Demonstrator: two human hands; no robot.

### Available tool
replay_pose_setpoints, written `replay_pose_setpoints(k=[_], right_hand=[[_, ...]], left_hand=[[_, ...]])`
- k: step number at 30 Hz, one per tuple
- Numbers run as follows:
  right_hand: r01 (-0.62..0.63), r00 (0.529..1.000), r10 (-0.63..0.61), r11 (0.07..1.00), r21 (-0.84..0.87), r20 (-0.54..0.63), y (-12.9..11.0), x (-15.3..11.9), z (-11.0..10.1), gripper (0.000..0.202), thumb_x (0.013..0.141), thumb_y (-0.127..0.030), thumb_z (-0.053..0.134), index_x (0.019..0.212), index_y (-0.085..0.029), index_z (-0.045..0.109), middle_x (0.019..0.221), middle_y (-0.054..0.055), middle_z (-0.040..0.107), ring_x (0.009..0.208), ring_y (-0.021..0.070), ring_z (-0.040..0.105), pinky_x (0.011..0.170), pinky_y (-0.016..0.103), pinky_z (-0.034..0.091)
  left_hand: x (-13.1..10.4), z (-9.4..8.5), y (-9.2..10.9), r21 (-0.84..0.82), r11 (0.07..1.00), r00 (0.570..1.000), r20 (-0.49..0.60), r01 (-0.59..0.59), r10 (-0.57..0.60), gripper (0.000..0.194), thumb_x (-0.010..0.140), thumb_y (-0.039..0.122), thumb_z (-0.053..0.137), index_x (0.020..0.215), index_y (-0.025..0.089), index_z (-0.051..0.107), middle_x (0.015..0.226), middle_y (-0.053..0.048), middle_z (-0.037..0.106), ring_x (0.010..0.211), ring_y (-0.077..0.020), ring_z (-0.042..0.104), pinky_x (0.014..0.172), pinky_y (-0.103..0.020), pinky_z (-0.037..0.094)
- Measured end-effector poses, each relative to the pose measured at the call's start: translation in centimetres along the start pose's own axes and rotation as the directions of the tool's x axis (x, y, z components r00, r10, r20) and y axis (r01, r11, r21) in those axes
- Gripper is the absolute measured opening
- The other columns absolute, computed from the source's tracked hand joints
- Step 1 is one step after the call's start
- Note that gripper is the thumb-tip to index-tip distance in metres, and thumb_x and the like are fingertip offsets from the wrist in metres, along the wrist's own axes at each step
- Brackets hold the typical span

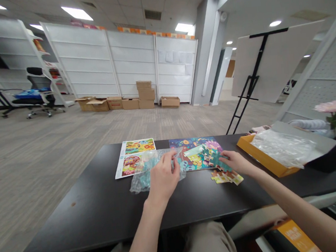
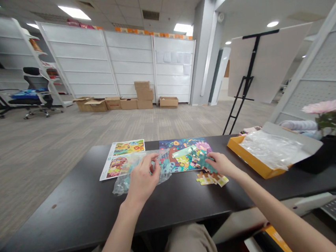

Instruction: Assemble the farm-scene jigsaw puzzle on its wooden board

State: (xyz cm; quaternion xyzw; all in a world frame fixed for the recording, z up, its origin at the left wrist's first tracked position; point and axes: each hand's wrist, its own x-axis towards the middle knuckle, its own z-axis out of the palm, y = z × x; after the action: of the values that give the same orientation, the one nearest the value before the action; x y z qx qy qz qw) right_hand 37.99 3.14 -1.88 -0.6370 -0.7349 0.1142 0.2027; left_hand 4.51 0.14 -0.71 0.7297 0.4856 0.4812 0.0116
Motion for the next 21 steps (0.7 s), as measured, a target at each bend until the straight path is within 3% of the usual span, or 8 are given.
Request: replay_pose_setpoints(k=[3, 9, 15, 18, 21], right_hand=[[0.069, 0.998, -0.07, 0.991, -0.11, -0.001, -1.2, -1.0, 0.2, 0.021, 0.091, -0.036, 0.049, 0.088, -0.021, 0.063, 0.078, 0.004, 0.07, 0.071, 0.0205, 0.064, 0.067, 0.03, 0.045], [0.251, 0.956, -0.224, 0.958, -0.139, 0.187, -3.9, -2.5, 0.4, 0.011, 0.087, -0.021, 0.052, 0.089, -0.022, 0.062, 0.093, 0.006, 0.071, 0.087, 0.0217, 0.066, 0.077, 0.03, 0.046], [0.183, 0.961, -0.171, 0.983, -0.036, 0.216, -4.6, -2.2, 0.1, 0.016, 0.094, -0.025, 0.044, 0.091, -0.02, 0.059, 0.089, 0.009, 0.072, 0.083, 0.0222, 0.066, 0.078, 0.032, 0.047], [0.152, 0.979, -0.157, 0.987, 0.045, 0.131, -3.7, -1.8, 0.2, 0.016, 0.092, -0.034, 0.049, 0.088, -0.022, 0.059, 0.083, 0.005, 0.07, 0.08, 0.0218, 0.065, 0.076, 0.033, 0.047], [0.083, 0.995, -0.097, 0.962, 0.26, 0.039, -2.6, -1.3, 0.5, 0.028, 0.086, -0.049, 0.059, 0.08, -0.021, 0.056, 0.072, 0.001, 0.064, 0.071, 0.0194, 0.061, 0.068, 0.03, 0.047]], left_hand=[[-0.1, 0.0, 0.0, -0.003, 1.0, 1.0, -0.001, -0.001, 0.001, 0.024, 0.092, 0.015, 0.053, 0.114, 0.021, 0.06, 0.104, -0.004, 0.074, 0.077, -0.0155, 0.069, 0.07, -0.026, 0.052], [-0.1, -0.1, 0.2, 0.004, 1.0, 1.0, 0.009, 0.0, 0.0, 0.022, 0.092, 0.015, 0.053, 0.112, 0.021, 0.06, 0.104, -0.004, 0.073, 0.076, -0.0155, 0.069, 0.069, -0.027, 0.051], [0.1, -0.1, 0.1, -0.017, 1.0, 1.0, 0.012, -0.002, 0.002, 0.023, 0.093, 0.015, 0.053, 0.114, 0.021, 0.06, 0.104, -0.004, 0.073, 0.077, -0.0154, 0.069, 0.07, -0.027, 0.052], [0.0, -0.2, 0.0, -0.015, 1.0, 1.0, 0.012, -0.004, 0.004, 0.023, 0.093, 0.015, 0.053, 0.114, 0.021, 0.06, 0.104, -0.004, 0.073, 0.077, -0.0154, 0.069, 0.071, -0.027, 0.052], [0.0, -0.3, 0.0, -0.009, 1.0, 1.0, 0.013, 0.004, -0.003, 0.022, 0.093, 0.015, 0.053, 0.112, 0.02, 0.06, 0.104, -0.004, 0.073, 0.075, -0.0151, 0.069, 0.071, -0.027, 0.051]])
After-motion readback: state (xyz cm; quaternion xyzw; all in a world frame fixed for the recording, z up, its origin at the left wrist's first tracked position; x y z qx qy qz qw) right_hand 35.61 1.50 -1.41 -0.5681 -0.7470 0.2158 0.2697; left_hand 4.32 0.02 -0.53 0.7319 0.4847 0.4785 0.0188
